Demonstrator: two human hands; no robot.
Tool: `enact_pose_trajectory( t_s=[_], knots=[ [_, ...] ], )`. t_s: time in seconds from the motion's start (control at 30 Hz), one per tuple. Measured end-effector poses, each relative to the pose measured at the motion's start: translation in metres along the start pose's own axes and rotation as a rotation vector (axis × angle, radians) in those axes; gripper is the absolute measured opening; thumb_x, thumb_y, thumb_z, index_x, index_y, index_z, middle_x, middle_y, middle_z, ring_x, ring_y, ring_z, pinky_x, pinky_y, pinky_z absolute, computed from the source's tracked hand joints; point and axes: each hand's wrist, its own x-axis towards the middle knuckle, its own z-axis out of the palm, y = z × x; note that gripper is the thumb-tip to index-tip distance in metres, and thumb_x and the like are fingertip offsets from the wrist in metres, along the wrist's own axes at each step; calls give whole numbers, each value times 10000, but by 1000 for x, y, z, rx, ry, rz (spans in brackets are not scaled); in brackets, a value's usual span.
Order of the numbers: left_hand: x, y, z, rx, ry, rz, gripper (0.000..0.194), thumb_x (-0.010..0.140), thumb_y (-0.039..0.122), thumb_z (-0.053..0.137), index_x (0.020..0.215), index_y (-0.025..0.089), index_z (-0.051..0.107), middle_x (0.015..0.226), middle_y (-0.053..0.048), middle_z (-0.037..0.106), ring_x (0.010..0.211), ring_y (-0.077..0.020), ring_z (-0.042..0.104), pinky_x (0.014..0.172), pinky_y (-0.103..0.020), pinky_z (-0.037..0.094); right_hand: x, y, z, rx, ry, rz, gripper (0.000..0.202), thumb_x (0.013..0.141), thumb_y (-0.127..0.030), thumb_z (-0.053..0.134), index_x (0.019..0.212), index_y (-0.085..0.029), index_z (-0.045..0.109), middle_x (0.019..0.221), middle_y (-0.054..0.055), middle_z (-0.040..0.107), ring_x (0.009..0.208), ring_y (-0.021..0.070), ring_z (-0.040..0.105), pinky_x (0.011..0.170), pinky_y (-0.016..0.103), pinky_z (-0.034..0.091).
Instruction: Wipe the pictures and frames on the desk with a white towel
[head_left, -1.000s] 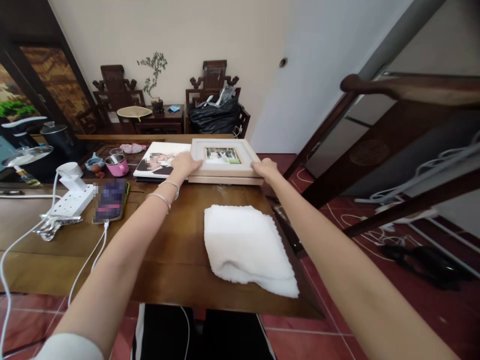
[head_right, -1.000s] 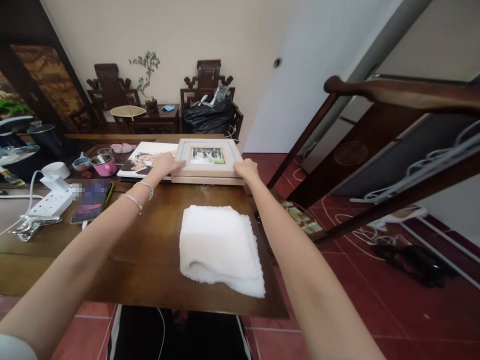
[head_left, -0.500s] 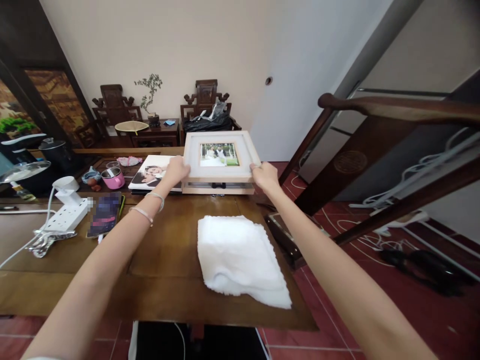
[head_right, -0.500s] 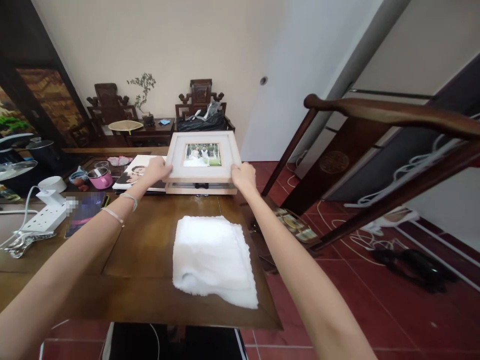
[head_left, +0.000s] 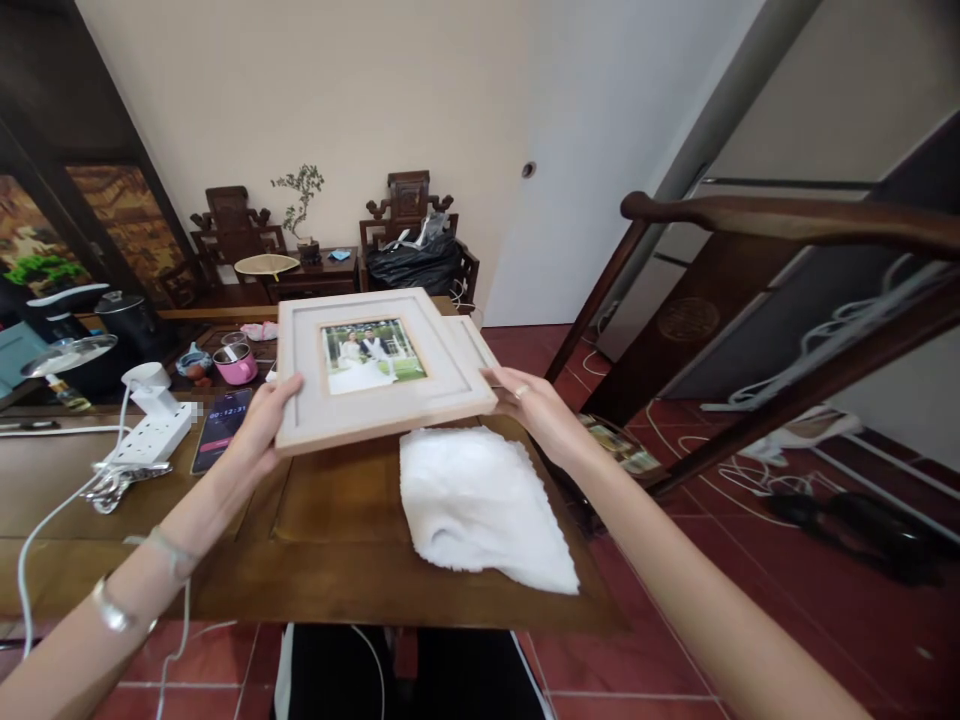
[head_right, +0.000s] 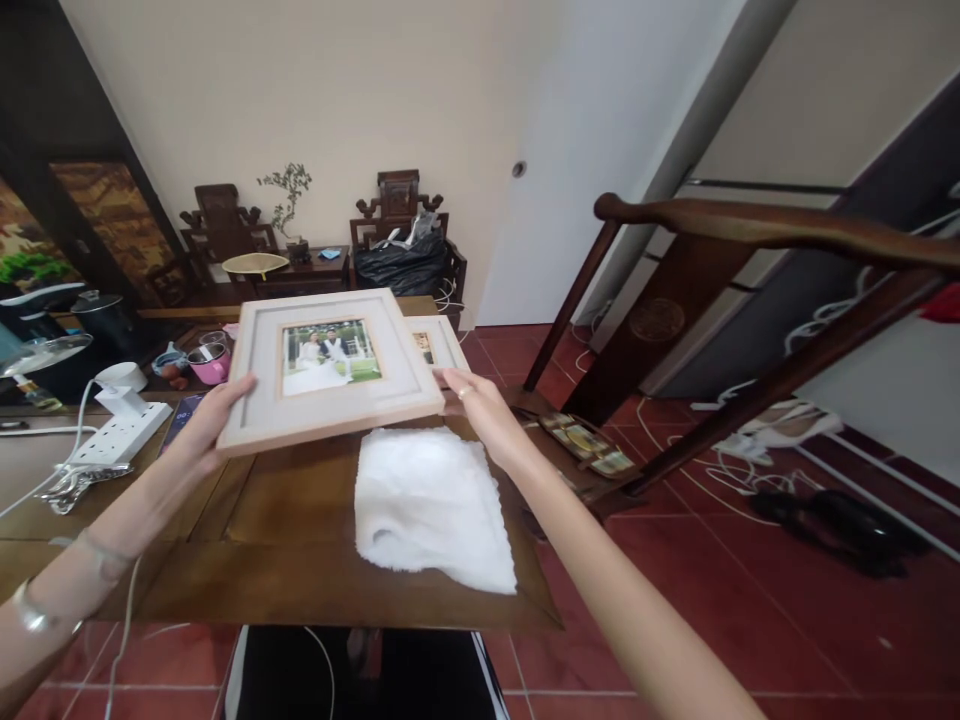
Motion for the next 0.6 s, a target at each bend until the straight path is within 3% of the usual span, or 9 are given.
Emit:
enact_pose_trajectory(
  t_s=[0.07,0.17,0.27,0.4,0.6],
  knots=[
    [-21,-1,-29,0,109,34,114,844,197,589,956,180,601,734,-15,695,586,-135,673,518,-198,549,-29,3,-10,-17,-39,4,424,857,-511,377,1049,-239,640,878,78,697,762,243,657,662,355,513],
    [-55,-5,-65,-16,179,-3,92,855,199,552,928,230,598,812,-20,716,588,-146,680,504,-225,561,-65,11,-16,-352,-16,-3,411,811,-494,430,1096,-257,610,889,104,693,773,288,654,705,410,494],
    [-86,-12,-89,-3,244,-56,101,849,216,551,916,251,617,854,-32,726,613,-170,693,504,-250,570,-86,13,-10,-673,-81,64,533,834,-532,380,1268,-245,494,1017,171,672,838,353,649,694,461,473],
    [-116,-25,-107,16,297,-141,74,814,254,608,885,271,616,857,-29,729,615,-195,696,481,-270,563,-87,9,7,-875,-239,160,583,851,-558,387,1343,-244,412,1064,216,656,854,398,654,667,480,461],
    [-146,-27,-106,8,308,-202,79,813,248,634,889,264,617,921,-24,726,718,-178,711,529,-216,569,-72,24,10,-535,-251,-56,571,822,-337,472,1371,-225,362,1167,150,638,1046,318,608,816,387,462]
  ],
)
